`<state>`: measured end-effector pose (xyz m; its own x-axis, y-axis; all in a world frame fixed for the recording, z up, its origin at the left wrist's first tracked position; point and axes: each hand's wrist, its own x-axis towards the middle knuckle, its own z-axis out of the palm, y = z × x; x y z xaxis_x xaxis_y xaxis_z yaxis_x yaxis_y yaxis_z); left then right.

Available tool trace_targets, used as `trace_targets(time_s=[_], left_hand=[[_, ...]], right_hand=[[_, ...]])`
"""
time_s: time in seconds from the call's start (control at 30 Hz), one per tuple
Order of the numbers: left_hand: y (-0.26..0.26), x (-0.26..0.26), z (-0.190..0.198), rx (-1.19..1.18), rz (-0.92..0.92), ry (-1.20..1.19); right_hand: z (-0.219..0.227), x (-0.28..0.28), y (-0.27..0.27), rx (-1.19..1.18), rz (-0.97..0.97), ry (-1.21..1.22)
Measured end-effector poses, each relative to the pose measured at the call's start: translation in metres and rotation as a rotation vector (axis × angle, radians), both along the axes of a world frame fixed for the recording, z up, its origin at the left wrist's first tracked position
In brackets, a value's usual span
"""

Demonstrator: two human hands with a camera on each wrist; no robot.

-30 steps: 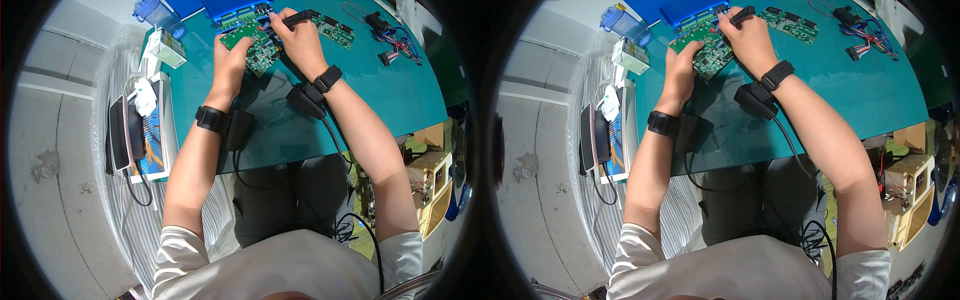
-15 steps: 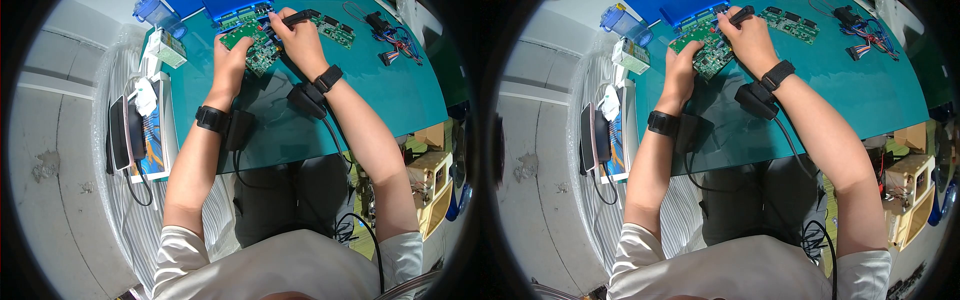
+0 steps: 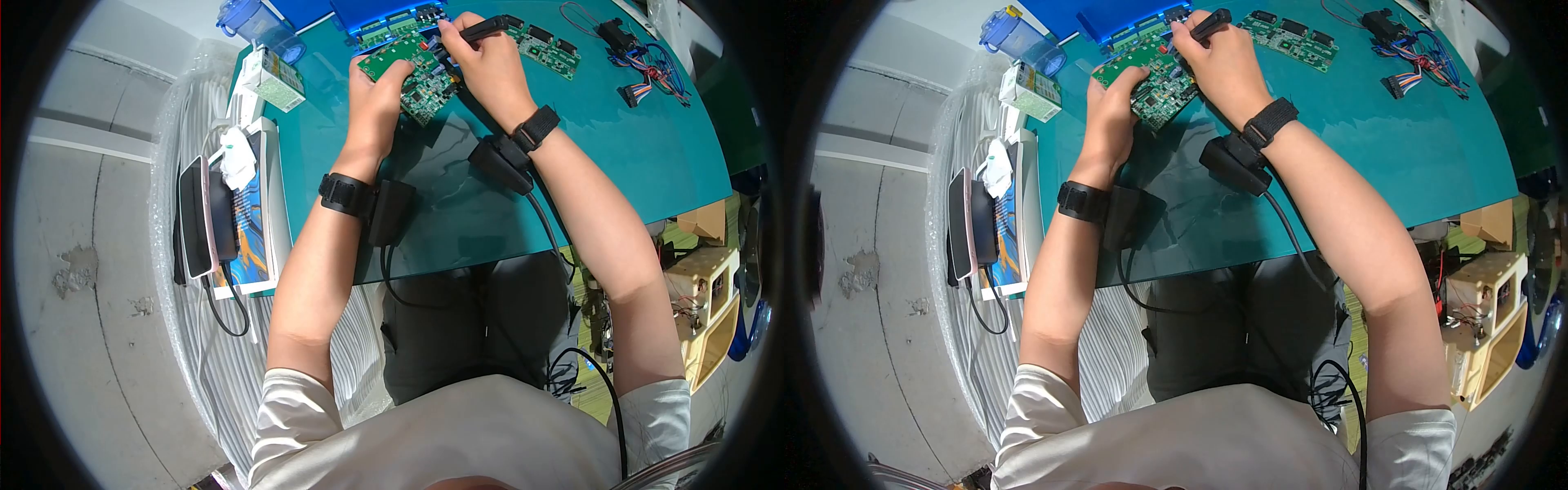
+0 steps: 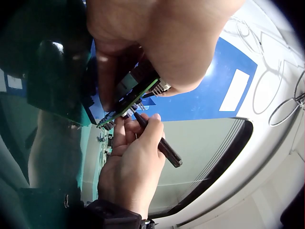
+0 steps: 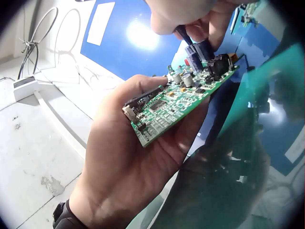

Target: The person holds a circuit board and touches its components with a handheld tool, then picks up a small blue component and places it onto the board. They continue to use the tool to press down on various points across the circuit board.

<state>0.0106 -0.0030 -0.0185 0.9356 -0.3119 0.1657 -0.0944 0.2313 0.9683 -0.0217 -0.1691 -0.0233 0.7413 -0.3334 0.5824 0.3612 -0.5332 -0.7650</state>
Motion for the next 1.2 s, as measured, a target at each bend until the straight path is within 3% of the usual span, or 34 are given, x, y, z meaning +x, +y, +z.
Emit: trace_targets(time_s=[0.8, 1.2], left_hand=[[0.0005, 0.0004, 0.0004, -0.008, 0.000, 0.023], [-0.0007, -0.0006, 0.0006, -0.017, 0.041, 0.022]], right_hand=[[-0.0008, 0.0025, -0.0003, 0.027, -0.007, -0.009], [0.0031, 0.0004, -0.0004, 0.185, 0.030, 0.053]])
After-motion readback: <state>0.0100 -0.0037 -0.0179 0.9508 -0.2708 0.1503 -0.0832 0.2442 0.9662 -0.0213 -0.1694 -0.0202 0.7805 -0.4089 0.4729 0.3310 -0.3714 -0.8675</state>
